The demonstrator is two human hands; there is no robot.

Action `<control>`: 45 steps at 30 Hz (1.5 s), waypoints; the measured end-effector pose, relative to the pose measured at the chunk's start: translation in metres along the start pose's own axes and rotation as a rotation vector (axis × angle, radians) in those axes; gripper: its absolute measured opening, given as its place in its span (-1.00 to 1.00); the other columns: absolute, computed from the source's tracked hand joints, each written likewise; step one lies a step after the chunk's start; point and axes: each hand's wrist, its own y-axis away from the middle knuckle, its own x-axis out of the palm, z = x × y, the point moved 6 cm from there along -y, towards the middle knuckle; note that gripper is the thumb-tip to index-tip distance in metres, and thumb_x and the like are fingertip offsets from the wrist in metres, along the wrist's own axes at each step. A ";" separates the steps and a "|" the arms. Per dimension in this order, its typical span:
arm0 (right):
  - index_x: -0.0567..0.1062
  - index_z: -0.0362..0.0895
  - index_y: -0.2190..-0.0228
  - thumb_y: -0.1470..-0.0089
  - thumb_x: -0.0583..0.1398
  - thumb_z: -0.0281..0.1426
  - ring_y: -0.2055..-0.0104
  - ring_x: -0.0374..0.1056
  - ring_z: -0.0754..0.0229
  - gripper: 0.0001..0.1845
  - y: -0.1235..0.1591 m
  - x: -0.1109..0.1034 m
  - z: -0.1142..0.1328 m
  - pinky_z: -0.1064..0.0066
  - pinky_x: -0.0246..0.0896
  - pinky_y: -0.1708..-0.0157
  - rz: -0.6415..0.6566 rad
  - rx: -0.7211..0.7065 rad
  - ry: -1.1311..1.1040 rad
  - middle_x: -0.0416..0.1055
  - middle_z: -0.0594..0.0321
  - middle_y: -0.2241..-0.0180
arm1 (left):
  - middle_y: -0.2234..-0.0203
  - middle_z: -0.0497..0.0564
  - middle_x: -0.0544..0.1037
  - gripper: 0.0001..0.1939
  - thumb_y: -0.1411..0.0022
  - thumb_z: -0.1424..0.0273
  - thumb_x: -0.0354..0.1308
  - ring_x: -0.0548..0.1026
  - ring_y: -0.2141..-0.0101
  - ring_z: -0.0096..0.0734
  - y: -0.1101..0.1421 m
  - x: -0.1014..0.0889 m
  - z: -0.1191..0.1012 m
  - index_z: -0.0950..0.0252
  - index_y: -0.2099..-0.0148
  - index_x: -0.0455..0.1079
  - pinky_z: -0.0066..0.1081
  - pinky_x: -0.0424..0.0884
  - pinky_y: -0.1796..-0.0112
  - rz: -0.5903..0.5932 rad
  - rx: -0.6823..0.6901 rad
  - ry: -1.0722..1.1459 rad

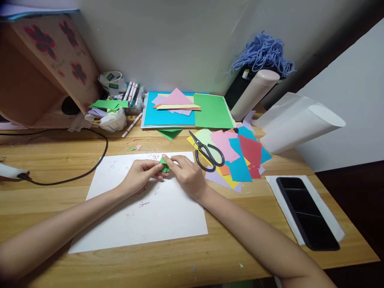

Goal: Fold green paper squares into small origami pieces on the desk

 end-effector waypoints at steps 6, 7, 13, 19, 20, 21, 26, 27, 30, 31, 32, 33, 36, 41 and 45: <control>0.41 -0.12 0.04 -0.14 0.06 -0.57 0.32 0.34 0.25 -0.64 0.001 0.005 0.000 0.47 0.22 0.36 0.057 -0.015 0.084 0.45 0.15 0.37 | 0.45 0.12 0.59 -0.72 -0.06 0.29 0.20 0.54 0.41 -0.35 0.001 0.000 -0.001 0.42 0.26 0.51 -0.37 0.48 0.33 -0.014 -0.018 -0.010; 0.41 -0.10 0.04 -0.15 0.05 -0.56 0.31 0.33 0.24 -0.64 0.001 0.006 -0.001 0.47 0.22 0.36 0.068 -0.011 0.081 0.44 0.15 0.36 | 0.45 0.12 0.59 -0.72 -0.06 0.29 0.20 0.54 0.41 -0.36 0.001 0.000 -0.001 0.42 0.26 0.52 -0.37 0.48 0.32 -0.018 -0.022 -0.010; 0.39 -0.07 0.01 -0.18 -0.01 -0.53 0.29 0.33 0.19 -0.62 0.003 0.011 -0.004 0.40 0.25 0.34 0.154 0.050 -0.002 0.43 0.10 0.33 | 0.45 0.13 0.59 -0.73 -0.08 0.29 0.19 0.55 0.40 -0.34 0.001 0.001 -0.002 0.40 0.25 0.51 -0.35 0.48 0.32 -0.015 -0.028 -0.010; 0.39 -0.11 0.01 -0.18 -0.04 -0.54 0.27 0.31 0.17 -0.61 0.000 0.011 -0.002 0.38 0.26 0.32 0.165 0.026 -0.045 0.41 0.08 0.33 | 0.46 0.15 0.59 -0.68 -0.08 0.23 0.18 0.55 0.40 -0.31 0.001 -0.001 -0.001 0.41 0.26 0.51 -0.34 0.48 0.33 -0.017 -0.020 -0.011; 0.39 -0.12 0.02 -0.18 -0.04 -0.55 0.27 0.31 0.17 -0.61 0.000 0.012 -0.001 0.38 0.26 0.32 0.165 0.017 -0.041 0.41 0.08 0.33 | 0.46 0.14 0.59 -0.66 -0.08 0.22 0.18 0.55 0.40 -0.31 0.001 -0.001 -0.001 0.42 0.25 0.51 -0.33 0.48 0.32 -0.020 -0.012 -0.008; 0.39 -0.13 0.02 -0.18 -0.03 -0.55 0.27 0.31 0.16 -0.62 -0.001 0.012 -0.001 0.38 0.26 0.32 0.168 0.015 -0.044 0.40 0.07 0.33 | 0.45 0.14 0.59 -0.66 -0.08 0.21 0.18 0.55 0.39 -0.30 0.001 -0.001 -0.001 0.42 0.25 0.51 -0.33 0.48 0.32 -0.024 -0.004 -0.004; 0.37 -0.13 0.01 -0.15 0.00 -0.49 0.19 0.30 0.14 -0.63 -0.001 0.016 -0.009 0.32 0.26 0.21 0.174 0.154 -0.277 0.37 0.07 0.24 | 0.42 0.14 0.58 -0.62 -0.08 0.18 0.17 0.54 0.40 -0.30 0.001 -0.003 -0.002 0.42 0.21 0.49 -0.32 0.49 0.31 -0.044 0.026 0.013; 0.37 -0.13 0.03 -0.16 0.00 -0.47 0.19 0.31 0.15 -0.64 -0.001 0.016 -0.013 0.32 0.26 0.20 0.170 0.222 -0.365 0.37 0.09 0.24 | 0.40 0.14 0.58 -0.62 -0.08 0.18 0.17 0.55 0.40 -0.30 0.001 -0.003 -0.002 0.42 0.21 0.49 -0.32 0.49 0.31 -0.046 0.029 0.017; 0.43 -0.12 0.15 -0.16 0.03 -0.38 0.24 0.35 0.20 -0.74 0.001 0.023 -0.026 0.36 0.29 0.23 0.194 0.469 -0.656 0.40 0.15 0.27 | 0.37 0.13 0.58 -0.62 -0.08 0.17 0.17 0.54 0.38 -0.31 0.001 -0.004 -0.001 0.40 0.21 0.50 -0.30 0.48 0.27 -0.052 0.030 0.003; 0.45 -0.13 0.22 -0.15 0.06 -0.34 0.27 0.36 0.21 -0.77 0.002 0.027 -0.030 0.37 0.29 0.25 0.212 0.539 -0.750 0.41 0.17 0.29 | 0.38 0.13 0.58 -0.62 -0.08 0.17 0.16 0.54 0.38 -0.31 0.001 -0.004 -0.001 0.40 0.21 0.50 -0.30 0.48 0.26 -0.056 0.034 -0.011; 0.45 -0.14 0.29 -0.12 0.09 -0.31 0.30 0.37 0.22 -0.79 0.003 0.030 -0.032 0.37 0.30 0.27 0.228 0.598 -0.833 0.42 0.19 0.33 | 0.39 0.12 0.58 -0.63 -0.09 0.18 0.16 0.54 0.39 -0.32 0.001 -0.004 0.000 0.39 0.21 0.50 -0.30 0.47 0.26 -0.060 0.040 -0.029; 0.45 -0.15 0.35 -0.09 0.12 -0.28 0.32 0.38 0.23 -0.80 0.004 0.033 -0.034 0.38 0.31 0.28 0.241 0.646 -0.904 0.43 0.20 0.37 | 0.40 0.11 0.58 -0.63 -0.09 0.18 0.15 0.53 0.39 -0.33 0.001 -0.005 0.000 0.39 0.21 0.50 -0.30 0.47 0.25 -0.063 0.049 -0.045; 0.43 -0.16 0.43 0.00 0.20 -0.25 0.38 0.38 0.24 -0.79 0.007 0.039 -0.038 0.39 0.31 0.33 0.256 0.737 -1.016 0.42 0.24 0.44 | 0.42 0.11 0.58 -0.64 -0.10 0.18 0.14 0.53 0.40 -0.33 0.001 -0.005 0.001 0.39 0.22 0.51 -0.31 0.47 0.26 -0.065 0.070 -0.080; 0.43 -0.16 0.46 0.06 0.24 -0.22 0.41 0.38 0.24 -0.75 0.008 0.040 -0.039 0.38 0.31 0.35 0.250 0.789 -1.039 0.42 0.25 0.47 | 0.42 0.11 0.59 -0.66 -0.10 0.19 0.14 0.53 0.41 -0.35 0.001 -0.004 0.001 0.39 0.24 0.51 -0.33 0.47 0.28 -0.063 0.058 -0.109; 0.43 -0.17 0.47 0.07 0.24 -0.21 0.42 0.38 0.25 -0.74 0.007 0.040 -0.039 0.37 0.31 0.35 0.243 0.802 -1.056 0.41 0.25 0.48 | 0.43 0.12 0.58 -0.66 -0.11 0.20 0.14 0.53 0.41 -0.36 0.001 -0.004 0.000 0.40 0.25 0.50 -0.32 0.47 0.28 -0.057 0.055 -0.101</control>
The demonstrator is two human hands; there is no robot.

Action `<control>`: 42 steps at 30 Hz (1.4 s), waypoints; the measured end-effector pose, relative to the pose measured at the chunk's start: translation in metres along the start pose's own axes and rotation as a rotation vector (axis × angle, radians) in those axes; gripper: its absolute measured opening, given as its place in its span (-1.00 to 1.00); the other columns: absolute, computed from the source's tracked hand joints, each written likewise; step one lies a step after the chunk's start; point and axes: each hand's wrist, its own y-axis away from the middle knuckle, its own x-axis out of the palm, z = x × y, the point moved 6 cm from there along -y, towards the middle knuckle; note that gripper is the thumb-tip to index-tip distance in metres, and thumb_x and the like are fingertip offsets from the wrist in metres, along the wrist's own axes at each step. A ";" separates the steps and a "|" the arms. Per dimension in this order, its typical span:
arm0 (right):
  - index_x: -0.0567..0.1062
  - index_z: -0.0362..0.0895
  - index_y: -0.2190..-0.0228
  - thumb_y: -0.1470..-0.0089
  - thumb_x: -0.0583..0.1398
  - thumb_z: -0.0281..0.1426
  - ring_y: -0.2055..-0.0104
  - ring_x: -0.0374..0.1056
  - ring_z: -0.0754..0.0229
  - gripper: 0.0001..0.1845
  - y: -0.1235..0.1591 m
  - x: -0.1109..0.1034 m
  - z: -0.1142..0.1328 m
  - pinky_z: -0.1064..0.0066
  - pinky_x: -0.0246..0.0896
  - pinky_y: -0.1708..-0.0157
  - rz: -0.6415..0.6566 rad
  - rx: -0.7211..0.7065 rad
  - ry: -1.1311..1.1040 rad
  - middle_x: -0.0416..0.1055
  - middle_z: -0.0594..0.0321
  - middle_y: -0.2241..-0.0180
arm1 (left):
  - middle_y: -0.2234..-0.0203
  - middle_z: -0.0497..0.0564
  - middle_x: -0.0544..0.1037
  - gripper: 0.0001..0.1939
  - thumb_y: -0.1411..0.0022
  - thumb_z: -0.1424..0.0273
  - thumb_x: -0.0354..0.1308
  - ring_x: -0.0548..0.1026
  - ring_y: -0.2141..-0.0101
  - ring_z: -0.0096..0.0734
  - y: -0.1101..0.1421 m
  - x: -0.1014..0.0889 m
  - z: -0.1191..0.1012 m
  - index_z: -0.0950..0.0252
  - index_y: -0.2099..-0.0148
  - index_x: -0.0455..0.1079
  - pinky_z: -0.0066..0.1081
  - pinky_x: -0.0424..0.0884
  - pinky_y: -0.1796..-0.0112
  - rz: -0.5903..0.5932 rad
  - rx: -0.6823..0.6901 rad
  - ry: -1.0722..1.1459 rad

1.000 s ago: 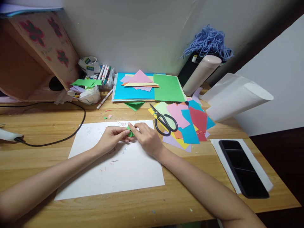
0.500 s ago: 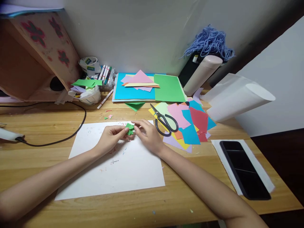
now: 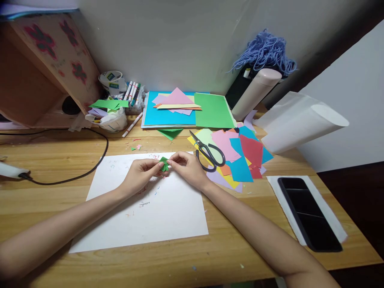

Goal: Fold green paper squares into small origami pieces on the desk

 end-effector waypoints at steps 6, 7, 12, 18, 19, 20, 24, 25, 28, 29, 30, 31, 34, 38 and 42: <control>0.42 -0.16 0.49 0.07 0.24 -0.23 0.42 0.35 0.26 -0.76 0.000 0.001 0.003 0.40 0.30 0.37 0.019 -0.020 -0.017 0.39 0.27 0.48 | 0.47 0.09 0.56 -0.69 -0.13 0.22 0.12 0.52 0.42 -0.36 0.000 -0.001 -0.004 0.40 0.30 0.46 -0.36 0.45 0.31 -0.012 0.024 0.001; 0.42 -0.16 0.49 0.06 0.24 -0.24 0.42 0.34 0.27 -0.77 0.000 0.001 0.004 0.40 0.29 0.37 0.031 -0.028 -0.015 0.39 0.27 0.48 | 0.48 0.08 0.55 -0.69 -0.13 0.22 0.11 0.52 0.42 -0.37 0.001 -0.001 -0.005 0.40 0.32 0.46 -0.38 0.44 0.33 -0.003 0.028 -0.017; 0.41 -0.16 0.46 0.01 0.20 -0.25 0.40 0.32 0.28 -0.79 0.000 0.002 0.003 0.41 0.26 0.36 0.109 -0.039 -0.030 0.36 0.27 0.46 | 0.53 0.07 0.54 -0.71 -0.15 0.24 0.09 0.49 0.48 -0.43 0.003 0.004 -0.007 0.40 0.37 0.43 -0.45 0.39 0.42 0.064 0.034 -0.114; 0.35 -0.16 0.50 -0.01 0.19 -0.28 0.43 0.27 0.30 -0.79 0.001 0.003 0.002 0.44 0.19 0.39 0.129 -0.051 -0.036 0.31 0.30 0.48 | 0.54 0.01 0.50 -0.73 -0.18 0.25 0.05 0.44 0.52 -0.49 0.003 0.004 -0.011 0.37 0.38 0.40 -0.48 0.36 0.44 0.064 0.083 -0.189; 0.34 -0.16 0.52 -0.01 0.19 -0.28 0.44 0.26 0.30 -0.78 0.001 0.003 0.002 0.45 0.18 0.40 0.119 -0.057 -0.033 0.30 0.30 0.49 | 0.54 0.01 0.50 -0.73 -0.18 0.26 0.05 0.44 0.52 -0.50 0.003 0.004 -0.011 0.37 0.38 0.40 -0.49 0.35 0.44 0.064 0.092 -0.195; 0.33 -0.16 0.53 -0.01 0.18 -0.27 0.45 0.24 0.31 -0.77 0.002 0.003 0.003 0.45 0.17 0.41 0.106 -0.062 -0.029 0.29 0.31 0.50 | 0.54 0.01 0.49 -0.73 -0.18 0.26 0.05 0.43 0.53 -0.50 0.003 0.004 -0.011 0.37 0.37 0.40 -0.49 0.35 0.44 0.064 0.097 -0.192; 0.30 -0.15 0.55 -0.03 0.16 -0.27 0.48 0.21 0.32 -0.75 0.003 0.004 0.004 0.46 0.14 0.44 0.057 -0.062 -0.002 0.25 0.33 0.52 | 0.55 0.00 0.48 -0.75 -0.17 0.26 0.07 0.43 0.53 -0.51 0.001 0.004 -0.007 0.38 0.36 0.40 -0.48 0.35 0.43 0.068 0.071 -0.136; 0.29 -0.15 0.56 -0.03 0.16 -0.27 0.48 0.21 0.32 -0.74 0.004 0.004 0.005 0.46 0.13 0.44 0.047 -0.060 0.005 0.25 0.33 0.53 | 0.55 0.00 0.48 -0.75 -0.16 0.27 0.08 0.44 0.53 -0.50 0.001 0.004 -0.006 0.38 0.36 0.40 -0.48 0.36 0.43 0.067 0.061 -0.125; 0.28 -0.15 0.58 -0.03 0.17 -0.26 0.49 0.19 0.32 -0.72 0.005 0.004 0.006 0.46 0.11 0.45 0.027 -0.056 0.023 0.24 0.34 0.55 | 0.58 -0.01 0.47 -0.74 -0.16 0.27 0.08 0.43 0.53 -0.51 0.001 0.004 -0.006 0.39 0.38 0.40 -0.49 0.35 0.43 0.066 0.045 -0.125; 0.28 -0.15 0.58 -0.03 0.16 -0.26 0.49 0.19 0.32 -0.72 0.005 0.004 0.006 0.46 0.11 0.45 0.026 -0.055 0.028 0.24 0.34 0.55 | 0.58 -0.01 0.47 -0.74 -0.17 0.27 0.08 0.43 0.54 -0.51 0.001 0.004 -0.006 0.39 0.38 0.41 -0.49 0.35 0.43 0.065 0.046 -0.130; 0.28 -0.15 0.58 -0.03 0.16 -0.26 0.49 0.19 0.32 -0.72 0.005 0.005 0.006 0.46 0.10 0.45 0.027 -0.055 0.032 0.23 0.34 0.55 | 0.59 -0.01 0.46 -0.74 -0.17 0.27 0.08 0.42 0.55 -0.52 0.002 0.004 -0.007 0.39 0.38 0.41 -0.50 0.35 0.44 0.064 0.047 -0.138; 0.28 -0.15 0.58 -0.03 0.16 -0.26 0.49 0.19 0.32 -0.72 0.005 0.005 0.005 0.46 0.10 0.45 0.029 -0.055 0.037 0.23 0.34 0.55 | 0.59 -0.02 0.46 -0.74 -0.17 0.27 0.08 0.42 0.56 -0.53 0.002 0.004 -0.008 0.39 0.39 0.40 -0.50 0.34 0.45 0.061 0.050 -0.148; 0.27 -0.15 0.56 -0.05 0.14 -0.25 0.47 0.19 0.31 -0.73 0.005 0.006 0.005 0.46 0.10 0.43 0.054 -0.056 0.041 0.23 0.33 0.53 | 0.59 -0.02 0.46 -0.72 -0.16 0.26 0.08 0.42 0.57 -0.54 0.002 0.004 -0.010 0.39 0.42 0.39 -0.52 0.33 0.49 0.058 0.052 -0.174; 0.27 -0.14 0.49 -0.06 0.13 -0.23 0.44 0.18 0.30 -0.75 0.006 0.010 0.004 0.46 0.10 0.41 0.154 -0.050 0.038 0.23 0.33 0.50 | 0.61 -0.03 0.44 -0.70 -0.15 0.23 0.08 0.42 0.59 -0.53 0.003 0.005 -0.012 0.39 0.44 0.37 -0.54 0.29 0.53 0.088 0.035 -0.213; 0.26 -0.14 0.47 -0.08 0.12 -0.23 0.45 0.14 0.31 -0.75 0.008 0.013 0.004 0.47 0.07 0.43 0.240 -0.043 0.049 0.18 0.35 0.52 | 0.63 -0.03 0.43 -0.67 -0.14 0.20 0.09 0.41 0.59 -0.52 0.005 0.007 -0.012 0.39 0.47 0.36 -0.55 0.26 0.57 0.131 0.013 -0.246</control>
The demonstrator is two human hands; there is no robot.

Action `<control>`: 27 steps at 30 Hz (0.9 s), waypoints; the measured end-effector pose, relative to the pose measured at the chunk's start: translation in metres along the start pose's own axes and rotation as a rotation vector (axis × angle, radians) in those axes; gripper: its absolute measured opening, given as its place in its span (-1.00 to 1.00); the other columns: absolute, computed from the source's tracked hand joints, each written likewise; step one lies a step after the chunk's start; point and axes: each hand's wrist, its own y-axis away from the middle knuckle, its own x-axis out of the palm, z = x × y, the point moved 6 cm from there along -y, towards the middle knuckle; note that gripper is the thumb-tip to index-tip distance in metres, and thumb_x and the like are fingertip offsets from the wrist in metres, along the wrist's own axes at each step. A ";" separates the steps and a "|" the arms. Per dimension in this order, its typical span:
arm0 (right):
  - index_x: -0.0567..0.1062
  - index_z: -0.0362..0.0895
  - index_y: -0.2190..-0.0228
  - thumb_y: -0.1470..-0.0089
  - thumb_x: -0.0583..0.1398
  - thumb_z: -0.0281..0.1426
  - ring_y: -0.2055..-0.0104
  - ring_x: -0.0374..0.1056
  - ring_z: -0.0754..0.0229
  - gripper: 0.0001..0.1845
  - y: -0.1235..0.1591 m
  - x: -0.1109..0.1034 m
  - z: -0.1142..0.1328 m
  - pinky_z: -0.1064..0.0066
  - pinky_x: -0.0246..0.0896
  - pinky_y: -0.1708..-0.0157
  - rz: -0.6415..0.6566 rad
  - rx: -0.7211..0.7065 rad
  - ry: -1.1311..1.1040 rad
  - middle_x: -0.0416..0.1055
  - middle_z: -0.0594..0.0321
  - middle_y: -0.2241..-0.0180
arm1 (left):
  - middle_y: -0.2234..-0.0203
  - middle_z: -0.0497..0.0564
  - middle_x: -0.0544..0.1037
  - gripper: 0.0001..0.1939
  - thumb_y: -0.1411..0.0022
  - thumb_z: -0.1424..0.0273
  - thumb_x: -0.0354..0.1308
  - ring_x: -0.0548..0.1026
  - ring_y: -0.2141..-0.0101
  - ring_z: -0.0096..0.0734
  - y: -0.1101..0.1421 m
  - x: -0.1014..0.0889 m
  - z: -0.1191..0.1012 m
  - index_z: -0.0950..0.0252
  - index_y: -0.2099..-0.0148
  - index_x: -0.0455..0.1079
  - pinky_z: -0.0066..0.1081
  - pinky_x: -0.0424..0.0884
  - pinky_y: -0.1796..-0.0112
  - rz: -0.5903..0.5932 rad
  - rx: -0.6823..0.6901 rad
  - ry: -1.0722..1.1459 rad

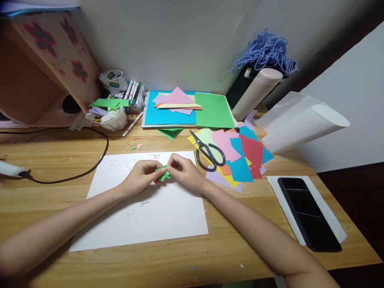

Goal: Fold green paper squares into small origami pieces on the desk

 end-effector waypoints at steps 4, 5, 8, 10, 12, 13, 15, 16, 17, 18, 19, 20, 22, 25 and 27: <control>0.26 -0.14 0.50 -0.12 0.07 -0.22 0.46 0.14 0.31 -0.73 0.000 0.001 0.000 0.46 0.06 0.43 0.017 -0.003 0.031 0.18 0.34 0.53 | 0.62 -0.04 0.44 -0.69 -0.14 0.22 0.09 0.41 0.58 -0.52 0.001 0.001 -0.001 0.38 0.47 0.36 -0.54 0.28 0.55 0.021 0.011 0.037; 0.26 -0.15 0.50 -0.13 0.06 -0.22 0.46 0.13 0.31 -0.72 0.000 0.001 0.000 0.47 0.05 0.43 0.014 -0.002 0.047 0.18 0.34 0.53 | 0.61 -0.04 0.44 -0.69 -0.14 0.22 0.09 0.41 0.58 -0.52 0.001 0.002 -0.001 0.38 0.47 0.37 -0.54 0.28 0.55 0.024 0.014 0.046; 0.27 -0.15 0.52 -0.13 0.05 -0.19 0.46 0.15 0.31 -0.68 0.001 0.001 0.001 0.47 0.05 0.42 0.028 0.010 0.074 0.21 0.34 0.54 | 0.63 -0.05 0.42 -0.70 -0.15 0.24 0.08 0.38 0.60 -0.55 0.000 0.000 0.000 0.38 0.47 0.36 -0.55 0.27 0.55 0.000 0.025 0.046; 0.28 -0.15 0.51 -0.11 0.07 -0.17 0.46 0.18 0.31 -0.68 0.001 0.002 0.001 0.47 0.07 0.42 0.073 0.035 0.049 0.24 0.34 0.54 | 0.62 -0.05 0.42 -0.70 -0.15 0.24 0.08 0.37 0.59 -0.55 -0.001 -0.001 0.001 0.38 0.47 0.35 -0.54 0.29 0.53 -0.028 0.041 0.065; 0.28 -0.15 0.50 -0.10 0.09 -0.17 0.46 0.22 0.30 -0.69 0.002 0.004 0.000 0.46 0.10 0.42 0.119 0.056 0.002 0.27 0.33 0.54 | 0.59 -0.04 0.42 -0.71 -0.15 0.23 0.09 0.39 0.56 -0.53 -0.001 -0.002 0.003 0.38 0.46 0.34 -0.52 0.33 0.50 -0.041 0.047 0.094; 0.28 -0.15 0.50 -0.10 0.09 -0.18 0.46 0.23 0.30 -0.70 0.002 0.005 0.000 0.45 0.12 0.42 0.130 0.061 -0.019 0.28 0.33 0.55 | 0.58 -0.03 0.43 -0.71 -0.15 0.23 0.09 0.40 0.55 -0.53 -0.001 -0.002 0.004 0.38 0.45 0.34 -0.51 0.35 0.49 -0.042 0.045 0.105; 0.28 -0.15 0.50 -0.11 0.09 -0.20 0.47 0.25 0.30 -0.71 0.002 0.005 0.000 0.45 0.14 0.42 0.134 0.068 -0.045 0.28 0.32 0.56 | 0.57 -0.03 0.42 -0.71 -0.15 0.23 0.09 0.40 0.54 -0.52 -0.002 -0.001 0.006 0.38 0.45 0.34 -0.50 0.36 0.49 -0.041 0.040 0.110; 0.28 -0.16 0.50 -0.11 0.09 -0.20 0.48 0.25 0.31 -0.71 0.003 0.004 0.000 0.45 0.14 0.42 0.130 0.069 -0.050 0.29 0.32 0.56 | 0.57 -0.03 0.42 -0.71 -0.15 0.23 0.10 0.40 0.55 -0.52 -0.002 -0.001 0.006 0.38 0.45 0.34 -0.51 0.35 0.49 -0.042 0.037 0.107; 0.28 -0.16 0.51 -0.11 0.09 -0.20 0.48 0.26 0.31 -0.71 0.003 0.004 0.000 0.45 0.14 0.42 0.125 0.069 -0.052 0.29 0.32 0.56 | 0.57 -0.03 0.42 -0.71 -0.14 0.23 0.10 0.40 0.55 -0.52 -0.002 -0.001 0.006 0.38 0.45 0.33 -0.51 0.35 0.50 -0.043 0.035 0.105; 0.28 -0.16 0.51 -0.11 0.09 -0.21 0.48 0.26 0.31 -0.71 0.003 0.004 0.001 0.45 0.14 0.42 0.120 0.071 -0.052 0.30 0.32 0.57 | 0.58 -0.03 0.41 -0.71 -0.14 0.23 0.10 0.40 0.55 -0.53 -0.002 -0.001 0.006 0.38 0.45 0.33 -0.51 0.34 0.51 -0.044 0.034 0.105; 0.29 -0.16 0.52 -0.11 0.10 -0.21 0.48 0.27 0.31 -0.70 0.003 0.003 0.001 0.45 0.14 0.42 0.114 0.072 -0.053 0.30 0.32 0.57 | 0.57 -0.04 0.41 -0.71 -0.15 0.23 0.10 0.40 0.55 -0.53 -0.002 -0.001 0.006 0.38 0.45 0.32 -0.51 0.34 0.51 -0.044 0.035 0.105; 0.29 -0.16 0.53 -0.11 0.10 -0.22 0.48 0.27 0.31 -0.70 0.003 0.003 0.001 0.46 0.14 0.42 0.107 0.072 -0.058 0.31 0.32 0.57 | 0.57 -0.03 0.41 -0.71 -0.15 0.23 0.09 0.40 0.55 -0.52 -0.002 -0.001 0.006 0.38 0.44 0.32 -0.51 0.35 0.50 -0.039 0.038 0.111; 0.30 -0.16 0.53 -0.09 0.12 -0.22 0.48 0.29 0.31 -0.70 0.002 0.003 0.002 0.46 0.16 0.42 0.084 0.071 -0.084 0.31 0.32 0.56 | 0.54 -0.02 0.42 -0.71 -0.17 0.23 0.08 0.41 0.52 -0.51 -0.003 -0.001 0.005 0.38 0.43 0.32 -0.48 0.36 0.46 -0.027 0.053 0.134; 0.32 -0.17 0.53 -0.09 0.12 -0.23 0.46 0.30 0.31 -0.71 0.001 0.003 0.002 0.45 0.18 0.41 0.032 0.050 -0.134 0.33 0.31 0.53 | 0.52 -0.01 0.44 -0.73 -0.17 0.25 0.07 0.42 0.47 -0.49 -0.003 -0.001 0.004 0.38 0.41 0.32 -0.45 0.38 0.39 -0.022 0.079 0.190; 0.33 -0.16 0.53 -0.10 0.10 -0.24 0.47 0.29 0.31 -0.72 0.001 0.001 0.002 0.45 0.17 0.42 -0.015 0.031 -0.135 0.34 0.31 0.54 | 0.50 0.00 0.45 -0.76 -0.16 0.27 0.10 0.44 0.44 -0.48 -0.004 0.000 0.005 0.39 0.38 0.33 -0.44 0.38 0.35 -0.019 0.083 0.229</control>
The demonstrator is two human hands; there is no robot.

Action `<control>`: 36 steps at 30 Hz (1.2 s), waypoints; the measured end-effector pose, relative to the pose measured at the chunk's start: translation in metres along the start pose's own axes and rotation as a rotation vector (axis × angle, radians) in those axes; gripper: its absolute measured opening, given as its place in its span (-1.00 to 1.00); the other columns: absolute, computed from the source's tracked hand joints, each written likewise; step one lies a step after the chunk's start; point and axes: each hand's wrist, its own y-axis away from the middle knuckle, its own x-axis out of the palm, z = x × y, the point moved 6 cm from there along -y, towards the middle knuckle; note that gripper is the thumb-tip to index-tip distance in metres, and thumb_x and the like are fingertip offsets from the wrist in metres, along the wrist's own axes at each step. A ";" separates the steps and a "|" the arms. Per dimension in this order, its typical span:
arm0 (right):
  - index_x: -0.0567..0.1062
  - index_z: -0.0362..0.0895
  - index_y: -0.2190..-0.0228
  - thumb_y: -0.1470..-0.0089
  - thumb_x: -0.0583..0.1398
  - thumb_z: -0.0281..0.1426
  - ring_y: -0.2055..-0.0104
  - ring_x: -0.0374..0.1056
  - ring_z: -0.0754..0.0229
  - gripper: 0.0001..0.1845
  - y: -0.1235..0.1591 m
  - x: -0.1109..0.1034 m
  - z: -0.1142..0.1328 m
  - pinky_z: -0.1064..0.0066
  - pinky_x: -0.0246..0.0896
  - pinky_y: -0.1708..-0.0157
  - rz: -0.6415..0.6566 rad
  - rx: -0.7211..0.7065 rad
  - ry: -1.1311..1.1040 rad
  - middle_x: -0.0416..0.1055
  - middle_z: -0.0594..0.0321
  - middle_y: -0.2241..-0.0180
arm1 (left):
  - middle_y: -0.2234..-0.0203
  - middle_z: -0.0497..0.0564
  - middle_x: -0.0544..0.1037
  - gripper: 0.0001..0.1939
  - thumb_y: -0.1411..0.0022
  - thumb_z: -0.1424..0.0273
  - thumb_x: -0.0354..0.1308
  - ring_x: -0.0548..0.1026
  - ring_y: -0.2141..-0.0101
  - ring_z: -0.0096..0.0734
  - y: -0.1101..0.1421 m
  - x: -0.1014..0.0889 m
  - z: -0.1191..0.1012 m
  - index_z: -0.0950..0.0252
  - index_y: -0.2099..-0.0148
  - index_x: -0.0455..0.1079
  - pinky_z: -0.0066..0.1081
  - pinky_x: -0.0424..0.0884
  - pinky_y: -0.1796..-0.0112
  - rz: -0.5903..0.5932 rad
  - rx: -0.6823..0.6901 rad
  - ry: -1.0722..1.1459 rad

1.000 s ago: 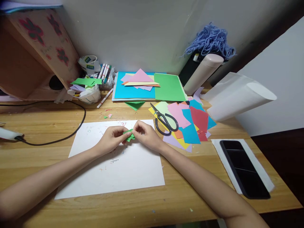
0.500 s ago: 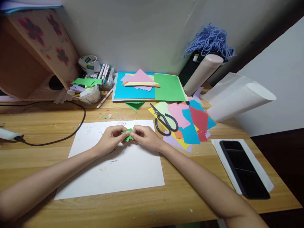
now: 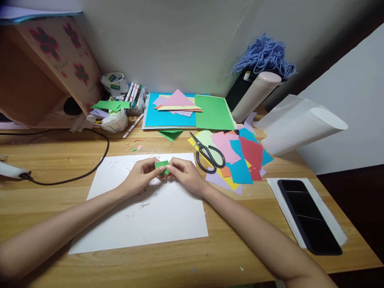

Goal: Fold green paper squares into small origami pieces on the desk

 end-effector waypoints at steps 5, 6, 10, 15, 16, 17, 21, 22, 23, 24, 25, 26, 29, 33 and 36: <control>0.32 -0.15 0.54 -0.11 0.09 -0.24 0.48 0.27 0.30 -0.71 0.001 -0.002 -0.002 0.45 0.16 0.42 -0.048 -0.012 0.079 0.32 0.31 0.56 | 0.49 -0.01 0.44 -0.77 -0.14 0.28 0.11 0.44 0.44 -0.47 0.000 -0.001 0.001 0.38 0.37 0.31 -0.42 0.37 0.35 -0.009 -0.014 -0.022; 0.32 -0.15 0.53 -0.10 0.10 -0.24 0.46 0.26 0.30 -0.73 0.001 -0.002 -0.002 0.45 0.16 0.42 -0.050 -0.020 0.096 0.31 0.31 0.54 | 0.50 -0.02 0.43 -0.77 -0.13 0.28 0.11 0.44 0.45 -0.46 0.000 -0.002 0.001 0.38 0.38 0.31 -0.42 0.37 0.37 -0.011 -0.022 -0.052; 0.33 -0.15 0.44 -0.03 0.17 -0.29 0.44 0.22 0.31 -0.82 0.000 -0.002 -0.001 0.47 0.14 0.42 -0.054 -0.060 0.167 0.29 0.31 0.48 | 0.56 -0.04 0.42 -0.80 -0.11 0.31 0.11 0.41 0.49 -0.44 0.001 -0.001 0.001 0.37 0.43 0.30 -0.45 0.31 0.45 0.022 -0.036 -0.228; 0.34 -0.16 0.49 -0.02 0.17 -0.29 0.45 0.21 0.30 -0.80 -0.001 -0.002 -0.004 0.45 0.14 0.41 -0.028 -0.042 0.172 0.29 0.30 0.50 | 0.58 -0.07 0.41 -0.85 -0.06 0.36 0.11 0.38 0.51 -0.45 0.002 -0.004 0.000 0.34 0.47 0.28 -0.47 0.28 0.49 -0.050 -0.006 -0.303; 0.34 -0.16 0.49 -0.02 0.18 -0.28 0.44 0.22 0.29 -0.80 -0.001 -0.002 -0.005 0.44 0.16 0.40 -0.028 -0.033 0.160 0.30 0.29 0.50 | 0.57 -0.06 0.41 -0.86 -0.05 0.37 0.11 0.38 0.51 -0.45 0.002 -0.004 -0.001 0.34 0.47 0.29 -0.47 0.28 0.49 -0.067 0.002 -0.296; 0.34 -0.15 0.49 -0.02 0.18 -0.27 0.44 0.24 0.28 -0.79 -0.001 -0.002 -0.007 0.42 0.18 0.38 -0.026 -0.023 0.144 0.31 0.29 0.50 | 0.57 -0.06 0.42 -0.87 -0.05 0.37 0.11 0.38 0.51 -0.45 0.002 -0.004 -0.001 0.33 0.46 0.29 -0.47 0.28 0.49 -0.079 0.008 -0.287; 0.34 -0.15 0.47 -0.03 0.17 -0.24 0.41 0.31 0.24 -0.78 -0.001 0.000 -0.010 0.35 0.25 0.31 -0.011 0.012 0.040 0.34 0.27 0.47 | 0.56 -0.07 0.42 -0.88 -0.08 0.39 0.07 0.38 0.52 -0.47 0.002 -0.005 0.001 0.32 0.44 0.25 -0.48 0.27 0.48 -0.095 0.003 -0.251; 0.34 -0.15 0.47 -0.03 0.16 -0.24 0.40 0.31 0.24 -0.78 -0.001 0.000 -0.009 0.34 0.26 0.31 -0.012 0.011 0.035 0.34 0.27 0.47 | 0.57 -0.07 0.42 -0.88 -0.09 0.38 0.06 0.38 0.52 -0.48 0.002 -0.005 0.001 0.32 0.43 0.24 -0.48 0.28 0.48 -0.100 0.000 -0.243; 0.34 -0.15 0.48 -0.03 0.16 -0.25 0.39 0.31 0.24 -0.78 -0.002 0.000 -0.009 0.35 0.25 0.31 -0.015 0.008 0.049 0.35 0.26 0.47 | 0.57 -0.07 0.41 -0.88 -0.10 0.38 0.05 0.39 0.52 -0.48 0.002 -0.005 0.001 0.32 0.43 0.23 -0.48 0.28 0.48 -0.103 -0.002 -0.237; 0.35 -0.16 0.48 -0.03 0.17 -0.25 0.39 0.31 0.24 -0.78 -0.002 0.000 -0.009 0.35 0.24 0.31 -0.020 0.005 0.076 0.35 0.26 0.47 | 0.57 -0.08 0.41 -0.87 -0.12 0.37 0.04 0.39 0.52 -0.48 0.002 -0.005 0.001 0.32 0.42 0.22 -0.48 0.28 0.47 -0.105 -0.002 -0.231; 0.35 -0.16 0.49 -0.03 0.17 -0.26 0.39 0.30 0.24 -0.78 -0.002 0.000 -0.008 0.36 0.23 0.32 -0.026 0.004 0.103 0.35 0.26 0.47 | 0.57 -0.08 0.42 -0.87 -0.13 0.36 0.04 0.39 0.52 -0.48 0.002 -0.005 0.001 0.32 0.41 0.22 -0.47 0.29 0.46 -0.105 0.000 -0.226; 0.35 -0.16 0.49 -0.02 0.17 -0.27 0.39 0.30 0.24 -0.79 -0.002 0.000 -0.008 0.37 0.22 0.33 -0.032 0.006 0.119 0.36 0.26 0.47 | 0.56 -0.07 0.43 -0.86 -0.14 0.35 0.03 0.40 0.52 -0.48 0.002 -0.005 0.001 0.32 0.40 0.22 -0.47 0.29 0.46 -0.099 0.002 -0.221; 0.33 -0.16 0.50 -0.02 0.17 -0.27 0.40 0.30 0.26 -0.78 -0.002 -0.001 -0.008 0.39 0.21 0.35 -0.050 0.012 0.092 0.36 0.26 0.48 | 0.53 -0.04 0.45 -0.85 -0.17 0.33 0.02 0.42 0.50 -0.47 0.002 -0.004 0.000 0.32 0.37 0.24 -0.46 0.30 0.44 -0.077 0.006 -0.248; 0.30 -0.15 0.53 -0.01 0.18 -0.25 0.43 0.31 0.27 -0.75 -0.002 0.000 -0.008 0.41 0.21 0.38 -0.051 0.025 0.032 0.36 0.29 0.52 | 0.52 -0.04 0.45 -0.84 -0.18 0.32 0.03 0.41 0.48 -0.46 0.003 -0.003 -0.002 0.32 0.35 0.25 -0.46 0.29 0.45 -0.078 0.024 -0.324; 0.30 -0.15 0.53 0.00 0.18 -0.24 0.43 0.32 0.26 -0.74 -0.002 -0.002 -0.010 0.42 0.21 0.39 -0.065 0.045 0.053 0.37 0.28 0.50 | 0.51 -0.03 0.45 -0.83 -0.20 0.30 0.01 0.40 0.48 -0.46 0.004 -0.002 -0.005 0.32 0.35 0.24 -0.46 0.27 0.44 -0.079 0.041 -0.354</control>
